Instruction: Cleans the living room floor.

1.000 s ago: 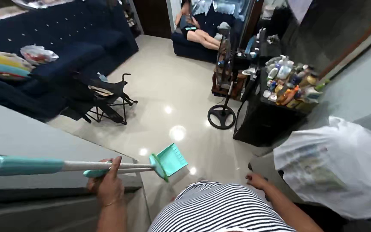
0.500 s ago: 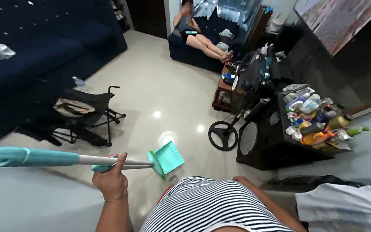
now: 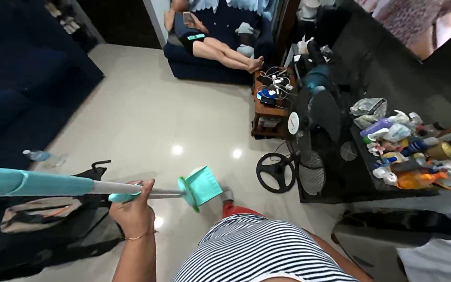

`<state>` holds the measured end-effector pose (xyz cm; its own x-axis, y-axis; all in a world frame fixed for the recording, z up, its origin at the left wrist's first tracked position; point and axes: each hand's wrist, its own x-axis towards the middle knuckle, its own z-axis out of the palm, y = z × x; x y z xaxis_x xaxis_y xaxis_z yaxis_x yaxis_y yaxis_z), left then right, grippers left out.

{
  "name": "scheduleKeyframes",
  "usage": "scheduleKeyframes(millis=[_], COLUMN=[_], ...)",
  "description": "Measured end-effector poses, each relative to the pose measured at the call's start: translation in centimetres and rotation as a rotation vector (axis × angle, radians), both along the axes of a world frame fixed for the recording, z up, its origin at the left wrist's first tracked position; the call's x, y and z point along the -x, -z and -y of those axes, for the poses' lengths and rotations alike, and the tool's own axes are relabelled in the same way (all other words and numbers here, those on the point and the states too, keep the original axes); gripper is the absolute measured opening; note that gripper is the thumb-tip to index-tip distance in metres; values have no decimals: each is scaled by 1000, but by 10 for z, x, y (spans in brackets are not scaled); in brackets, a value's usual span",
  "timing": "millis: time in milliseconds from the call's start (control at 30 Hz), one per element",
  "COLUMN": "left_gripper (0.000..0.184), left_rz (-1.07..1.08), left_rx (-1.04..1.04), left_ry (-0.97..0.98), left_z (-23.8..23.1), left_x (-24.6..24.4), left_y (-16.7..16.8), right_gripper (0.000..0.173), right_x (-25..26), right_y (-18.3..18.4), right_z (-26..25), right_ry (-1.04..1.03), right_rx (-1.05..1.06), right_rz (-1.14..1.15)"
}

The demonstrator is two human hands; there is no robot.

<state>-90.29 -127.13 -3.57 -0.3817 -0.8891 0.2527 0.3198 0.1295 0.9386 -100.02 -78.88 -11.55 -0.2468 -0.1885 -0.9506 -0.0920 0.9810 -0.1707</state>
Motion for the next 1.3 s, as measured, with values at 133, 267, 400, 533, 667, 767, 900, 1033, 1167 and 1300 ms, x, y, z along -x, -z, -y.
scheduleKeyframes(millis=[133,267,400,533,667,767,900,1033,1167,1300], left_gripper=[31,27,27,28,30,32,35,34,34,37], left_rz=[14,-2,-19,-6,23,48,190,360,433,508], left_rx=[-5,15,15,-29,-64,-110,-140,-118,-99,-117], left_ry=[-23,-13,21,79,134,184,300,416,439,404], left_z=[53,105,144,195,251,284,320,342,350,354], left_x=[73,137,204,287,377,443,533,605,664,711], left_y=[-16,-29,-16,5,29,45,51,69,99,127], right_gripper=[41,42,41,40,41,41,40,39,38,37], right_x=[75,193,292,373,430,464,517,562,626,727], right_y=[-36,91,72,59,62,56,45,58,72,81], right_z=[87,122,208,272,298,302,312,322,319,308], right_ry=[144,3,-3,30,147,216,366,546,641,661], right_rx=[10,229,214,287,224,148,111,130,105,0], right_rz=[-102,-196,-305,-359,-371,-370,-388,-416,-467,-525])
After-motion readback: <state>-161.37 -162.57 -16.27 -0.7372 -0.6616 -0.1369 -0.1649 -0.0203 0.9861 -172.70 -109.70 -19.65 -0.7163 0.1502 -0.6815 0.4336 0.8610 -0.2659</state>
